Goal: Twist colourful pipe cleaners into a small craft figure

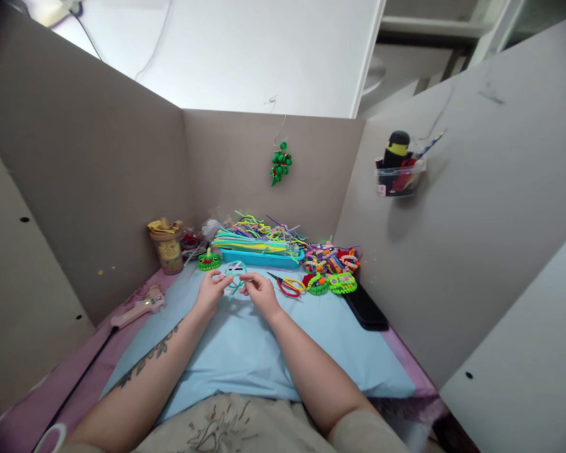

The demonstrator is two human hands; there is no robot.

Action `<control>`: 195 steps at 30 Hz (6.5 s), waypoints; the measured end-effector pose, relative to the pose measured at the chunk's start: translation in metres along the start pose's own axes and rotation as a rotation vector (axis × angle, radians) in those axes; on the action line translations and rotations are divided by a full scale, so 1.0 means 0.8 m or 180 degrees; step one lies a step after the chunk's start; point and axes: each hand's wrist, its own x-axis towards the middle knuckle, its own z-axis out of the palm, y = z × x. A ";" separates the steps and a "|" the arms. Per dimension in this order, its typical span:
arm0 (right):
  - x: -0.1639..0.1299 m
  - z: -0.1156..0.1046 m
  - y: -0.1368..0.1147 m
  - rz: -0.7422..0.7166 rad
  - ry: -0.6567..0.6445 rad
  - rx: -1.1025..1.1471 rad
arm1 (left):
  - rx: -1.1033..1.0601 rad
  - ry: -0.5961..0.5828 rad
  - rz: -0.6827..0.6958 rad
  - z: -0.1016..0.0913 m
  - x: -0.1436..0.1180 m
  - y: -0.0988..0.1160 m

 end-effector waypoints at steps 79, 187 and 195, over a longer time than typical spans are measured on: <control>-0.004 0.003 0.006 -0.0785 -0.0762 -0.0891 | -0.0080 0.0300 -0.0318 -0.006 0.012 -0.006; 0.018 -0.010 0.053 0.0358 0.1257 -0.0034 | 0.0369 -0.0351 0.0143 0.005 -0.007 -0.002; 0.030 -0.037 0.067 0.0272 0.1075 -0.0626 | 0.0396 -0.0745 -0.0451 0.007 -0.016 0.012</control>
